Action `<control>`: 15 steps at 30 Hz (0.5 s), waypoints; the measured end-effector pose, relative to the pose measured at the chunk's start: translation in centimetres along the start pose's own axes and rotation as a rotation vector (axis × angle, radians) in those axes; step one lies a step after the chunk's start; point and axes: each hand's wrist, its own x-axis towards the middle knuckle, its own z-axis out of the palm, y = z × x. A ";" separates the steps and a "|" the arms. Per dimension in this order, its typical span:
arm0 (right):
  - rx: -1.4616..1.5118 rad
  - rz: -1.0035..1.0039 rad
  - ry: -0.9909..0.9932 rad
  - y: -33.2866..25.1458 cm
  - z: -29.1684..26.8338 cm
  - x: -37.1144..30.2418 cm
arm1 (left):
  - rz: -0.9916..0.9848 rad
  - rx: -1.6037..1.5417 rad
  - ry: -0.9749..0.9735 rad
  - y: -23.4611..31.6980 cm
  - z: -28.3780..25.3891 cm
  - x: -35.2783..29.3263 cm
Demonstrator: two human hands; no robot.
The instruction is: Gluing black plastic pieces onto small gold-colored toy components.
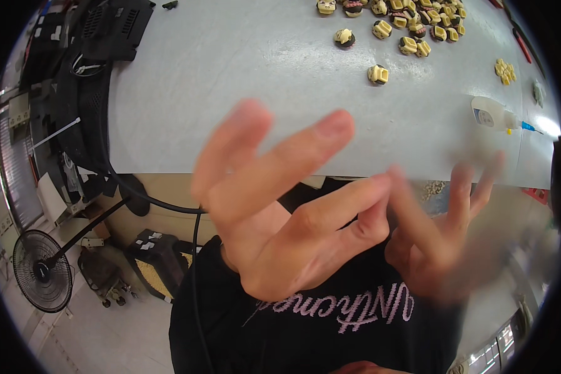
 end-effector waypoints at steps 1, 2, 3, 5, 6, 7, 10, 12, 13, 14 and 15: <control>0.001 0.001 -0.005 -0.1 0.1 0.3 | -0.008 0.018 0.035 0.2 0.1 0.2; -0.008 0.010 -0.010 -0.3 0.5 1.0 | -0.014 0.023 0.069 0.3 0.5 0.3; -0.017 0.020 -0.015 -0.1 0.5 0.5 | -0.021 0.028 0.104 0.4 1.0 0.4; -0.010 0.013 -0.020 -0.3 0.7 1.4 | -0.033 0.073 0.175 1.0 1.1 1.0; -0.007 0.011 -0.023 -0.4 0.5 1.2 | -0.039 0.095 0.211 1.1 1.2 1.2; -0.004 0.008 -0.026 -0.3 0.9 2.2 | -0.045 0.118 0.246 1.1 1.2 1.4; -0.011 0.018 -0.037 0.1 0.8 1.8 | 0.224 0.177 0.195 -2.4 1.4 1.3; -0.014 0.020 -0.046 0.0 0.8 2.2 | 0.354 0.208 0.169 -3.0 1.3 1.1; -0.016 0.021 -0.051 -0.3 1.1 3.1 | 0.337 0.232 0.168 -2.8 1.2 1.0; -0.017 0.022 -0.054 -0.5 1.1 3.2 | 0.319 0.256 0.167 -2.7 1.1 0.8; -0.019 0.023 -0.058 -0.6 1.3 3.5 | 0.302 0.279 0.166 -2.6 1.1 0.6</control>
